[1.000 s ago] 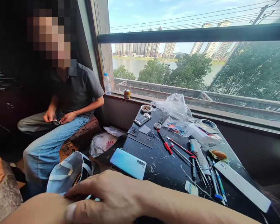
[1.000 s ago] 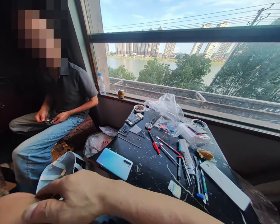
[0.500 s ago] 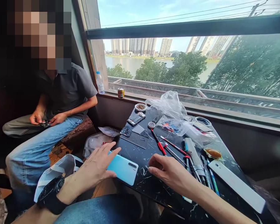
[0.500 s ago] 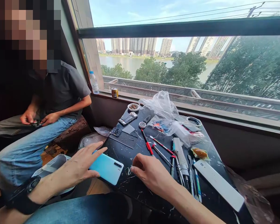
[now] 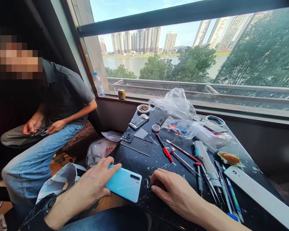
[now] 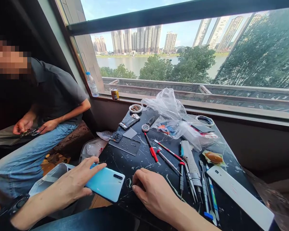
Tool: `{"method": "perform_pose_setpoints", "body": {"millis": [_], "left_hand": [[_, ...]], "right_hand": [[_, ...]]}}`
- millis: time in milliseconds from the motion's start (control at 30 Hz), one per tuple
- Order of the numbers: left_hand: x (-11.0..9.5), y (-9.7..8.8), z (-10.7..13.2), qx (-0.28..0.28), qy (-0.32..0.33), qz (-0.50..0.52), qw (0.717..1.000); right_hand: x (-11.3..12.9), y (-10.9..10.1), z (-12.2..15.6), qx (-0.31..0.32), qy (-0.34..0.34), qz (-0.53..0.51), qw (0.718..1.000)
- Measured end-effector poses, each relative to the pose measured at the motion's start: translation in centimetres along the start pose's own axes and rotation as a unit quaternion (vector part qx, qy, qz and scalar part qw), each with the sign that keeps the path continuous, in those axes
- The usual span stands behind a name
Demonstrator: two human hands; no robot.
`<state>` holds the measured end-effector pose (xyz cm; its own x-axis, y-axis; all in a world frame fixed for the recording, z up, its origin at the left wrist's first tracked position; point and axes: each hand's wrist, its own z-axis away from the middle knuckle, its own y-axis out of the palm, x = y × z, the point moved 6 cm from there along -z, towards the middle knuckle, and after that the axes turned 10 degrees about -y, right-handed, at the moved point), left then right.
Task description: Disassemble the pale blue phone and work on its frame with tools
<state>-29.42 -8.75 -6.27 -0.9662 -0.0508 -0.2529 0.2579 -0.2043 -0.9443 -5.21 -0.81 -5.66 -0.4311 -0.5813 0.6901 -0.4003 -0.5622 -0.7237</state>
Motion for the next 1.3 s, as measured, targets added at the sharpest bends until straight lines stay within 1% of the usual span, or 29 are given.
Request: {"method": "perform_pose_setpoints", "body": {"millis": [67,167,233,333,467,533,600,667,700,733,800,833,867,933,1033,1100,1133,1200,1300], "left_hand": [[-0.3,-0.3,-0.1,0.014,-0.013,-0.004,1.0],[-0.8,-0.8,-0.2,0.058,-0.045,-0.012,0.997],[-1.0,-1.1,-0.1,0.069,-0.053,-0.011,0.996],[-0.8,-1.0,-0.1,0.057,-0.046,-0.001,0.997],[0.3,0.1,0.0,0.024,-0.029,0.03,0.999],[0.7,0.4,0.0,0.024,-0.028,0.048,0.998],[0.7,0.1,0.0,0.036,-0.026,0.067,0.997],[0.1,-1.0,-0.6,0.036,-0.022,0.087,0.995],[-0.2,-1.9,-1.3,0.023,-0.02,0.094,0.995],[-0.6,-2.9,-2.3,-0.003,-0.021,0.099,0.995],[-1.5,-5.3,-5.3,-0.081,-0.019,0.098,0.992],[-1.8,-6.4,-7.2,-0.119,-0.023,0.095,0.988],[-2.0,-7.2,-9.4,-0.141,-0.033,0.091,0.985],[-2.5,-8.1,-14.1,-0.162,-0.048,0.081,0.982],[-3.2,-8.2,-20.5,-0.164,-0.076,0.061,0.982],[-3.6,-7.8,-23.4,-0.153,-0.098,0.048,0.982],[-3.9,-7.5,-24.4,-0.148,-0.109,0.042,0.982],[-4.4,-7.1,-25.5,-0.143,-0.125,0.031,0.981],[-5.1,-6.5,-26.1,-0.147,-0.134,0.011,0.98]], "right_hand": [[0.0,0.0,0.1,0.006,0.002,0.001,1.0],[-0.1,0.1,0.0,0.019,0.009,-0.007,1.0],[-0.2,0.1,-0.1,0.02,0.01,-0.014,1.0],[-0.1,0.1,-0.2,0.017,0.011,-0.017,1.0],[-0.2,0.1,-0.2,0.013,0.015,-0.016,1.0],[-0.3,0.2,-0.2,0.01,0.013,-0.017,1.0],[-0.5,0.3,-0.3,0.007,0.008,-0.021,1.0],[-0.7,0.4,-0.3,0.002,0.003,-0.025,1.0],[-0.8,0.4,-0.4,-0.002,0.002,-0.024,1.0],[-0.9,0.4,-0.4,-0.005,0.002,-0.023,1.0],[-1.0,0.4,-0.5,-0.011,0.005,-0.019,1.0],[-1.0,0.4,-0.5,-0.012,0.007,-0.019,1.0],[-1.0,0.3,-0.5,-0.011,0.01,-0.019,1.0],[-0.9,0.3,-0.6,-0.003,0.019,-0.021,1.0],[-0.9,0.2,-0.8,0.023,0.036,-0.013,0.999],[-1.2,0.3,-1.0,0.04,0.042,-0.005,0.998],[-1.3,0.4,-1.0,0.046,0.042,-0.003,0.998],[-1.7,0.6,-1.1,0.056,0.041,-0.005,0.998],[-2.1,1.0,-1.1,0.063,0.044,-0.004,0.997]]}}
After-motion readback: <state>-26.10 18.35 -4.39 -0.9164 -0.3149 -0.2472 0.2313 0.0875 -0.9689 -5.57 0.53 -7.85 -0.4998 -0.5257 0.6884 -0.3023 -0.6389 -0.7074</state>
